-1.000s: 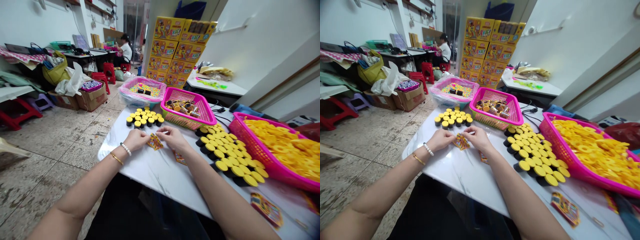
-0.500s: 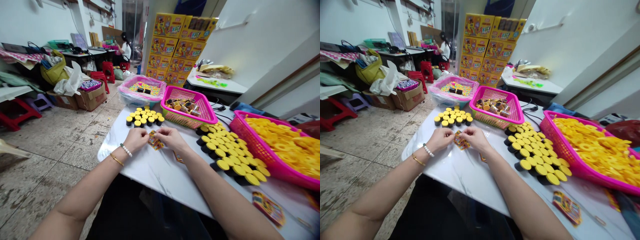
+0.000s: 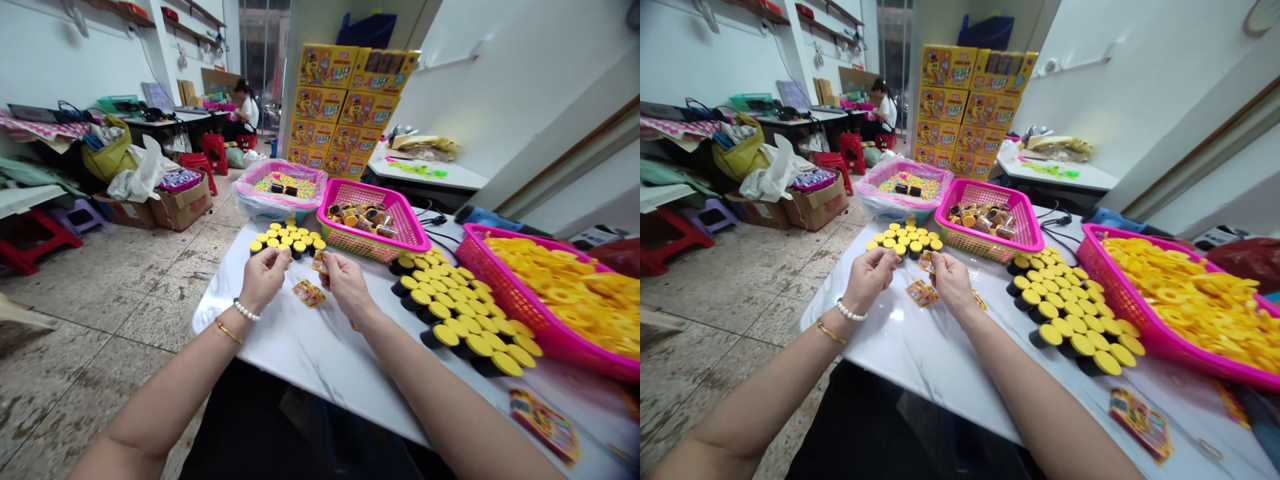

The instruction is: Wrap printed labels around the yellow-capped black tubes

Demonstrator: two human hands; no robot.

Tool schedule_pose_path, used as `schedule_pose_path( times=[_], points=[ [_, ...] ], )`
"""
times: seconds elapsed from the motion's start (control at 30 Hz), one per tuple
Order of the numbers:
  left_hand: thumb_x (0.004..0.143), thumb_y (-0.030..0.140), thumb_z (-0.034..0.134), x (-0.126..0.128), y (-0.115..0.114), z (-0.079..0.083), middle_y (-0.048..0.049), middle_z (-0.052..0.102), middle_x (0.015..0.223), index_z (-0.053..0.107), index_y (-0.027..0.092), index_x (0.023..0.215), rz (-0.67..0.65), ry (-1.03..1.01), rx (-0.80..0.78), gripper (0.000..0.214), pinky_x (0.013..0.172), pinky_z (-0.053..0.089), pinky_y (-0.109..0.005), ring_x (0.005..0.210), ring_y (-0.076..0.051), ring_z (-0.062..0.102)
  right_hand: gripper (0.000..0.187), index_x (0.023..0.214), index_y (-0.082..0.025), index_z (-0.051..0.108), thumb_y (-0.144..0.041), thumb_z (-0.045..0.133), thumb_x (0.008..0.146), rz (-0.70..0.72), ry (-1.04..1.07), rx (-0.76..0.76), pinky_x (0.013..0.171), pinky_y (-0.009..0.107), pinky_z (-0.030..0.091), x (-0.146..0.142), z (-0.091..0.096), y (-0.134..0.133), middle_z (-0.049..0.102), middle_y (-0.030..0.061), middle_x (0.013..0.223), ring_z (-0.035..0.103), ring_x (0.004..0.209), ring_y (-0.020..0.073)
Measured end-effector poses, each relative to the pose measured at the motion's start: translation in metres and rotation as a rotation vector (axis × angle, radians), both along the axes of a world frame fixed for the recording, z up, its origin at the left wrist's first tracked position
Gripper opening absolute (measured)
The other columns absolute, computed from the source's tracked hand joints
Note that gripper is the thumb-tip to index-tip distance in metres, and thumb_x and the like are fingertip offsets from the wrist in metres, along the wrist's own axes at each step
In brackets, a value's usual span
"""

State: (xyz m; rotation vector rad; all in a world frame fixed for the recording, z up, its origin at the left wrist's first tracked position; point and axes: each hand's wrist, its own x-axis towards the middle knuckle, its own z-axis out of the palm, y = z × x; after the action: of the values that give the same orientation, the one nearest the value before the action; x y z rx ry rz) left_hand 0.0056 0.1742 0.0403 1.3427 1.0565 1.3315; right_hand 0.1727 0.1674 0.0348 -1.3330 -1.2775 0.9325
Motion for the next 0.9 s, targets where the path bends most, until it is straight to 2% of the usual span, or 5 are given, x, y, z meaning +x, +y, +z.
schedule_pose_path(
  times=[0.2,0.57,0.7,0.77,0.9],
  points=[
    [0.077,0.064,0.066,0.000,-0.006,0.006,0.0026,0.054,0.061,0.065,0.015,0.075,-0.057,-0.055,0.048,0.049,0.039,0.029,-0.022,0.039,-0.004,0.039,0.057,0.064,-0.023,0.048,-0.076,0.045,0.085,-0.022,-0.206,0.121,0.047,0.025,0.033,-0.002,-0.003,-0.003,0.047,-0.0021,0.057,0.043,0.052,0.0130],
    [0.079,0.041,0.070,0.000,-0.006,0.005,-0.0041,0.066,0.070,0.075,0.018,0.077,-0.056,0.146,0.139,0.024,0.058,0.044,-0.024,0.066,-0.014,0.057,0.048,0.062,-0.023,0.040,-0.057,0.038,0.095,-0.034,-0.515,0.289,0.054,0.026,0.029,-0.006,-0.002,-0.010,0.042,-0.0030,0.057,0.039,0.055,0.0130],
    [0.079,0.036,0.072,0.000,-0.004,0.003,-0.0023,0.067,0.078,0.072,0.018,0.089,0.124,0.061,0.127,0.020,0.058,0.044,-0.023,0.063,-0.011,0.056,0.044,0.061,-0.024,0.038,-0.051,0.039,0.096,-0.084,-0.593,0.290,0.055,0.028,0.028,-0.007,0.000,-0.011,0.043,-0.0020,0.056,0.040,0.055,0.0141],
    [0.081,0.034,0.070,0.000,-0.004,0.003,-0.0017,0.066,0.077,0.070,0.018,0.086,0.167,0.049,0.118,0.017,0.057,0.043,-0.022,0.061,-0.010,0.054,0.043,0.061,-0.024,0.038,-0.049,0.039,0.096,-0.112,-0.599,0.271,0.055,0.028,0.027,-0.006,0.000,-0.011,0.043,-0.0018,0.056,0.040,0.055,0.0143],
    [0.081,0.030,0.070,0.000,-0.006,0.003,-0.0032,0.068,0.074,0.072,0.018,0.072,0.040,0.179,0.197,0.016,0.063,0.046,-0.024,0.066,-0.012,0.057,0.042,0.061,-0.024,0.039,-0.047,0.040,0.096,-0.088,-0.612,0.299,0.056,0.028,0.029,-0.004,-0.002,-0.009,0.046,-0.0017,0.057,0.042,0.055,0.0142]
  ],
)
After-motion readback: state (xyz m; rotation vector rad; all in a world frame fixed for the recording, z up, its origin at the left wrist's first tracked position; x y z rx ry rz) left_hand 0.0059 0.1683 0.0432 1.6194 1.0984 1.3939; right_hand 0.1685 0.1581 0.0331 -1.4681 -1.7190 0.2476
